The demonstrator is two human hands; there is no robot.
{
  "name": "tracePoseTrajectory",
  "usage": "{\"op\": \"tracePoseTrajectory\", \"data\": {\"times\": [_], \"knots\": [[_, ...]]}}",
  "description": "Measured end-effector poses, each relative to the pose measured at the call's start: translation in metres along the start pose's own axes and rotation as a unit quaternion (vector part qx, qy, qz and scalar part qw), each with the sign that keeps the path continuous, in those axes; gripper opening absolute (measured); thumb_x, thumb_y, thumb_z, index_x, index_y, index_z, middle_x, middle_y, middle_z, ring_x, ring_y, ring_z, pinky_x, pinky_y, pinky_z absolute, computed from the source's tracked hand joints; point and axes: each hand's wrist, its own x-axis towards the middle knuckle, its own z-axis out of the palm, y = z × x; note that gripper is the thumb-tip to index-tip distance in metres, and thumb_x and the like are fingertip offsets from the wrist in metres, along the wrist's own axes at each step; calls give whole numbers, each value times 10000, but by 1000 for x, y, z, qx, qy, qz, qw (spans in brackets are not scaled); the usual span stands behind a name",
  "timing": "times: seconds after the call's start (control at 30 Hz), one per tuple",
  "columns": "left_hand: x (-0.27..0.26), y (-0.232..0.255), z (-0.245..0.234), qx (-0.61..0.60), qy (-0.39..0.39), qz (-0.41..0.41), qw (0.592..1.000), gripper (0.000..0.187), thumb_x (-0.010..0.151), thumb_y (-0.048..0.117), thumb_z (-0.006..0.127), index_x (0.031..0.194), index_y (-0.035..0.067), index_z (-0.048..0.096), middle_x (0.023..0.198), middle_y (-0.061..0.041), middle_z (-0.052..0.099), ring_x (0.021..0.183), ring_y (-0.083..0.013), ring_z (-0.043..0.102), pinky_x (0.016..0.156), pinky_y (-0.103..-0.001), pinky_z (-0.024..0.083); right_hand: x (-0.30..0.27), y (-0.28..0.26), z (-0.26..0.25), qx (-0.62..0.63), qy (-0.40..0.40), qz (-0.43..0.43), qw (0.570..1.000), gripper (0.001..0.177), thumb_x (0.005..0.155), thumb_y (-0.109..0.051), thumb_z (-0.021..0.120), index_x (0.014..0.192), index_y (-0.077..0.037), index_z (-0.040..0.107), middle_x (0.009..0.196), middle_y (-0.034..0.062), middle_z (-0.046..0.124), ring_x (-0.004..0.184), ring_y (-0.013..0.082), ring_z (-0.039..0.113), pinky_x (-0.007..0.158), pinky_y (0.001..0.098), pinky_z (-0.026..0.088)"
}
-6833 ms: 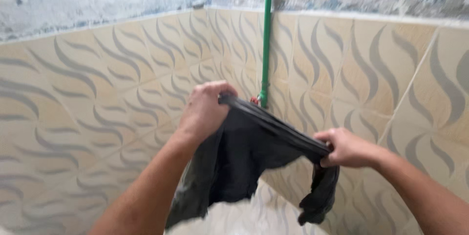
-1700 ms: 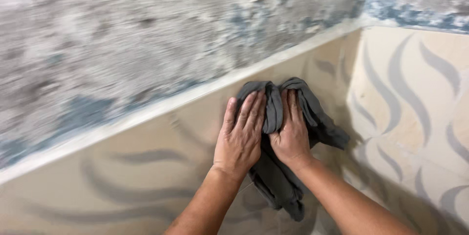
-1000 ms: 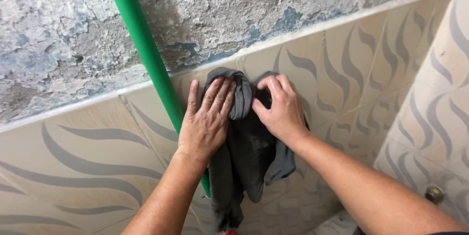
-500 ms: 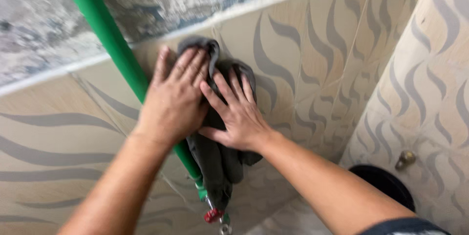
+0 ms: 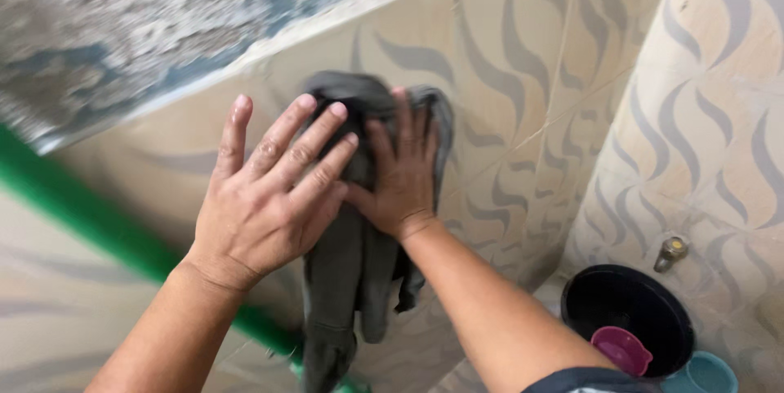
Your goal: The person wipes the tiled walls of a bathroom using a dark cloth. They scrub the surface of the tiles and the grout lines with both hands, moving the cloth back and forth across the wall.
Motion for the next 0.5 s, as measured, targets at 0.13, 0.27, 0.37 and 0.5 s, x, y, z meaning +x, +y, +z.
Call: {"op": "tracePoseTrajectory", "data": {"times": [0.13,0.27,0.37,0.5], "knots": [[50,1,47,42,-67,19,997,634,968,500,565,1557,273,498,1689,29,328,1562,-207,250,1250,-627,89,12,68,-4,-54,-10,-10,998,1060,823,-828,539,1605,-135,358,1655,278,259,1559,556,200,1232,753,152],[90,5,84,25,-95,-14,995,710,964,617,393,1616,338,359,1754,53,188,1614,-188,133,1252,-698,31,15,124,-11,-51,1,-61,997,1094,813,-869,504,1619,-146,342,1683,254,250,1578,563,179,1248,735,161],[93,1,97,-47,-88,-28,995,730,991,652,256,1647,333,255,1761,47,137,1609,-217,91,1202,-770,-6,32,179,-23,-74,4,-89,993,1093,813,-903,461,1615,-169,341,1681,283,226,1576,547,174,1257,730,146],[84,-7,111,-49,-103,-32,993,792,1011,687,170,1694,285,184,1782,17,111,1614,-254,75,1161,-813,-25,45,236,-34,-68,43,-47,996,1134,837,-918,313,1626,-102,334,1700,288,231,1603,511,186,1300,687,142]]}}
